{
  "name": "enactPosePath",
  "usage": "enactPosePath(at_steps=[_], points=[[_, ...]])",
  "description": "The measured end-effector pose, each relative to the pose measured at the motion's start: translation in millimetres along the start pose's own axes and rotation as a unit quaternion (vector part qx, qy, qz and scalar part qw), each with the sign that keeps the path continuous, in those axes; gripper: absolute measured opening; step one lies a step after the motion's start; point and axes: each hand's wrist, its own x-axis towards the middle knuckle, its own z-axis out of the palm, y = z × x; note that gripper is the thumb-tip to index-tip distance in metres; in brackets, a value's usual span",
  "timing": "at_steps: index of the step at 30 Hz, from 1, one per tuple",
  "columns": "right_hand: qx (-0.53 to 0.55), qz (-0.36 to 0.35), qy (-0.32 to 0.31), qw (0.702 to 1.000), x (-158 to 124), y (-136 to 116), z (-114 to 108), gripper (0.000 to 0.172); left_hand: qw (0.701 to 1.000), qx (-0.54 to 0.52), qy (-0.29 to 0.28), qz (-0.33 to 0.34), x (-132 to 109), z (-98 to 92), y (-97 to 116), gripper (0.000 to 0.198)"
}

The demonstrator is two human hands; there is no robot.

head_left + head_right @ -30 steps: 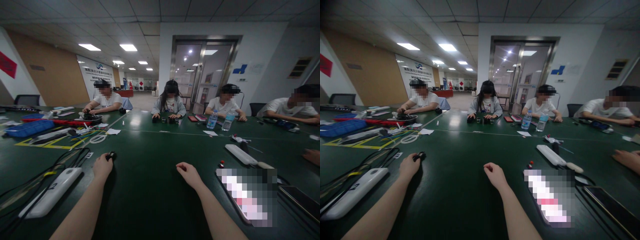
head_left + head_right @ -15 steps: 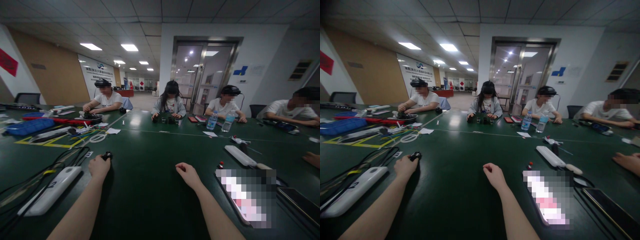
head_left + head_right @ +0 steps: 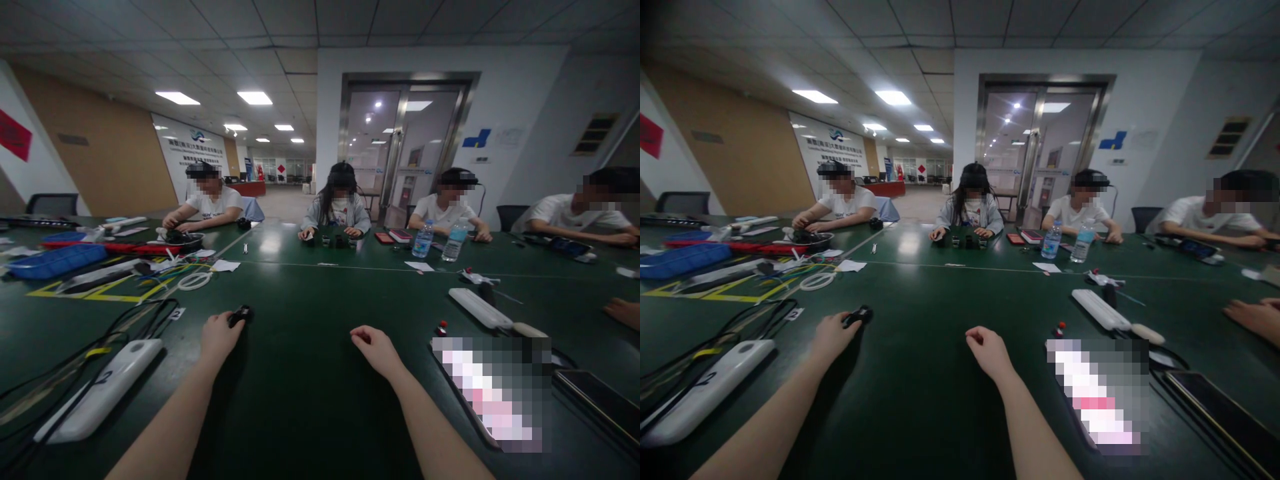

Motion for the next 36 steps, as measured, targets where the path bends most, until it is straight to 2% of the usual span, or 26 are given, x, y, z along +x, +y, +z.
enactPosePath(at_steps=[3,6,8,12,19,26,32,36], points=[[0.001,0.0,-0.003,1.0,0.7,0.2,1.3,0.025,0.976,-0.075,-0.097,0.178,-29.7,7.3,35.7,0.047],[-0.002,-0.004,0.003,1.0,2.6,1.5,3.0,0.023,0.901,-0.164,-0.204,0.346,-64.3,13.4,68.5,0.044],[-0.004,-0.012,0.01,1.0,3.7,2.0,4.0,0.022,0.871,-0.181,-0.238,0.39,-81.1,14.3,82.1,0.045],[0.003,-0.053,0.007,0.999,-0.1,-3.5,5.5,0.024,0.865,-0.179,-0.254,0.395,-92.2,9.0,89.3,0.047],[-0.049,-0.149,-0.081,0.984,-19.8,-29.0,12.8,0.026,0.862,-0.183,-0.249,0.401,-89.6,3.9,87.3,0.041],[-0.083,-0.169,-0.083,0.979,-21.7,-37.6,20.7,0.02,0.855,-0.193,-0.236,0.419,-86.6,13.6,83.3,0.041],[-0.015,-0.144,-0.026,0.989,-15.9,-34.7,16.0,0.013,0.853,-0.185,-0.243,0.424,-86.9,11.2,86.6,0.038],[-0.026,-0.153,-0.079,0.985,-15.8,-33.5,13.9,0.019,0.848,-0.193,-0.245,0.428,-87.1,10.0,86.9,0.037]])
